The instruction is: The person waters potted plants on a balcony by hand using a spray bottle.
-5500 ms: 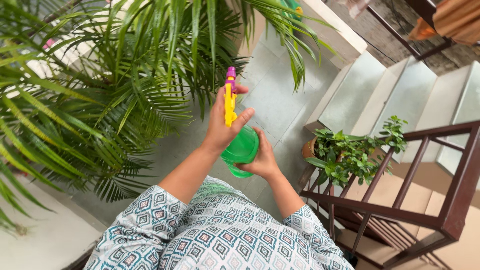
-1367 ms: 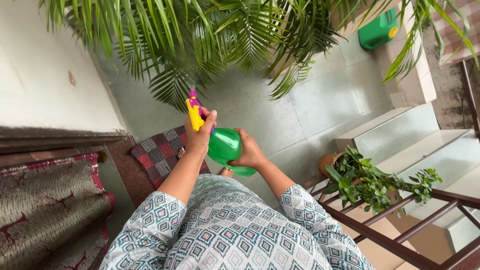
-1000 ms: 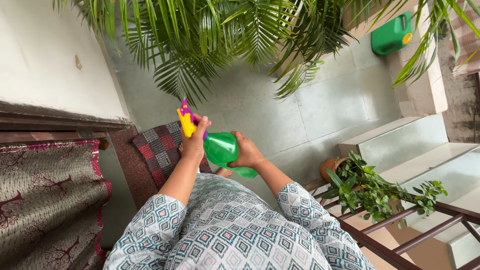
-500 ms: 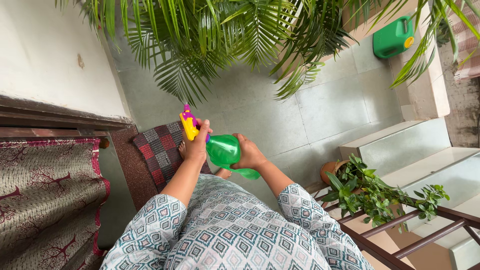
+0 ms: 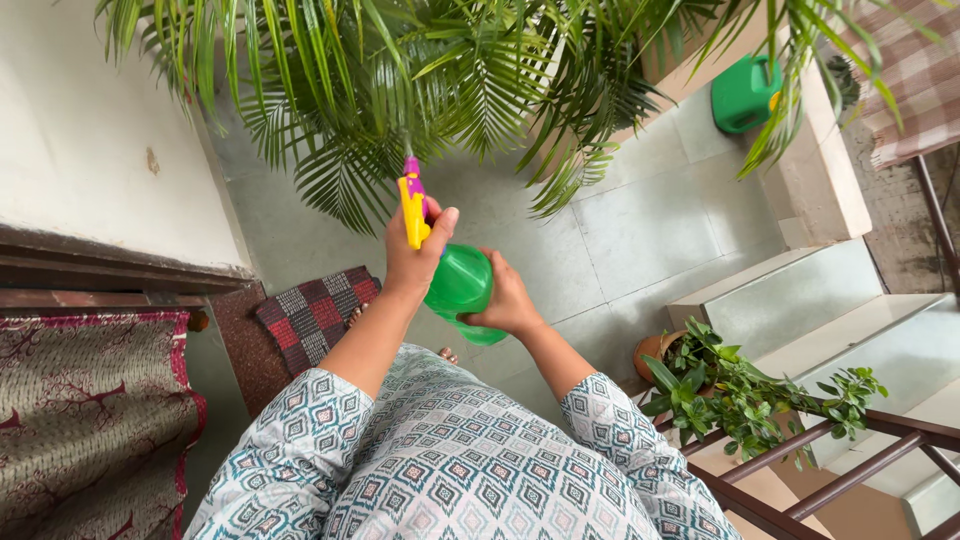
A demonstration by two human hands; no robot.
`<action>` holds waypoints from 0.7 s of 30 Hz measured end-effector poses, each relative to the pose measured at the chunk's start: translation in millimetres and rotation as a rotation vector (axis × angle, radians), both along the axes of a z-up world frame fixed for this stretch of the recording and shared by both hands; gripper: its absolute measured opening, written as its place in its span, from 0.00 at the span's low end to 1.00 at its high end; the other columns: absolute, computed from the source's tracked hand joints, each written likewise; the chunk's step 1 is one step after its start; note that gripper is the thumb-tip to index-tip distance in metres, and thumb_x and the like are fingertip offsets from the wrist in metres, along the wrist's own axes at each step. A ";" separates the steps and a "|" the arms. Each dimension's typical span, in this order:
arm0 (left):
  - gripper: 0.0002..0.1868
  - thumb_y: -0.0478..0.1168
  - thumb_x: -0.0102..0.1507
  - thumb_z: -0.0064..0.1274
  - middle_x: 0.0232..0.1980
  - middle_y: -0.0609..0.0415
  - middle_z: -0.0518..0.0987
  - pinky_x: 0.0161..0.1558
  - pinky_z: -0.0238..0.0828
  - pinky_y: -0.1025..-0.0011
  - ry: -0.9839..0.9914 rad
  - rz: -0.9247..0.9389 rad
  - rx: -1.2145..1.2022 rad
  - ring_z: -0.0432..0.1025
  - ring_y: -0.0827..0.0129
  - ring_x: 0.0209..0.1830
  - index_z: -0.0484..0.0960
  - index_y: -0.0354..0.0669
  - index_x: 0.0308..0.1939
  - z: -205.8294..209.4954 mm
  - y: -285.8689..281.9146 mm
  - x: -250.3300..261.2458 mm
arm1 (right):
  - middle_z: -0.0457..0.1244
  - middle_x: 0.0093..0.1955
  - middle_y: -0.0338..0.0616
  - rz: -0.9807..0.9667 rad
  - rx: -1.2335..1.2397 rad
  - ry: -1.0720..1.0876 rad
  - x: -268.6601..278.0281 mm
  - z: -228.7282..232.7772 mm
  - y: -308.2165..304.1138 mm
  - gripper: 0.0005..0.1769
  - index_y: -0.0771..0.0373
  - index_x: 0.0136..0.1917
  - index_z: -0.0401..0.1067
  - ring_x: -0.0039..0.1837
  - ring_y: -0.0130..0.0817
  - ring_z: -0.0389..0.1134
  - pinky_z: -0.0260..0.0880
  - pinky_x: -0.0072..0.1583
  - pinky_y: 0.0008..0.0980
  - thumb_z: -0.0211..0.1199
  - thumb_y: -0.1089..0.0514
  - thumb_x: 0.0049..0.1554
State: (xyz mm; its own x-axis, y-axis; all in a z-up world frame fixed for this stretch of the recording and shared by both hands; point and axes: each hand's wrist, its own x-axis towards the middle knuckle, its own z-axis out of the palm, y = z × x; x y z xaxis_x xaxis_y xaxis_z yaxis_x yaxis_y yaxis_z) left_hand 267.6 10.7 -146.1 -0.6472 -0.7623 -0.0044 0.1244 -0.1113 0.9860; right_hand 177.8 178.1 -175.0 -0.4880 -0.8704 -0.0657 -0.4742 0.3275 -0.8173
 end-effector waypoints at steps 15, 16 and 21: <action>0.78 0.55 0.40 0.78 0.79 0.40 0.60 0.76 0.51 0.55 0.086 -0.638 -0.328 0.56 0.48 0.80 0.39 0.49 0.82 60.3 -31.5 -14.2 | 0.60 0.69 0.45 -0.151 -0.389 -0.386 -65.8 114.0 -12.1 0.64 0.65 0.76 0.54 0.71 0.35 0.63 0.65 0.73 0.40 0.83 0.56 0.32; 0.77 0.53 0.39 0.78 0.79 0.41 0.61 0.75 0.54 0.55 0.054 -0.652 -0.327 0.58 0.49 0.79 0.41 0.50 0.82 67.3 -31.9 -17.8 | 0.60 0.70 0.46 -0.134 -0.387 -0.362 -69.4 125.6 -14.2 0.65 0.65 0.77 0.53 0.72 0.36 0.63 0.65 0.73 0.40 0.83 0.57 0.32; 0.69 0.50 0.43 0.78 0.73 0.45 0.71 0.72 0.66 0.58 0.143 -0.482 -0.416 0.70 0.52 0.72 0.50 0.50 0.80 100.2 -44.2 -37.5 | 0.54 0.77 0.48 -0.025 -0.404 -0.360 -88.5 169.3 -28.9 0.73 0.65 0.84 0.41 0.78 0.38 0.57 0.59 0.77 0.41 0.82 0.53 0.36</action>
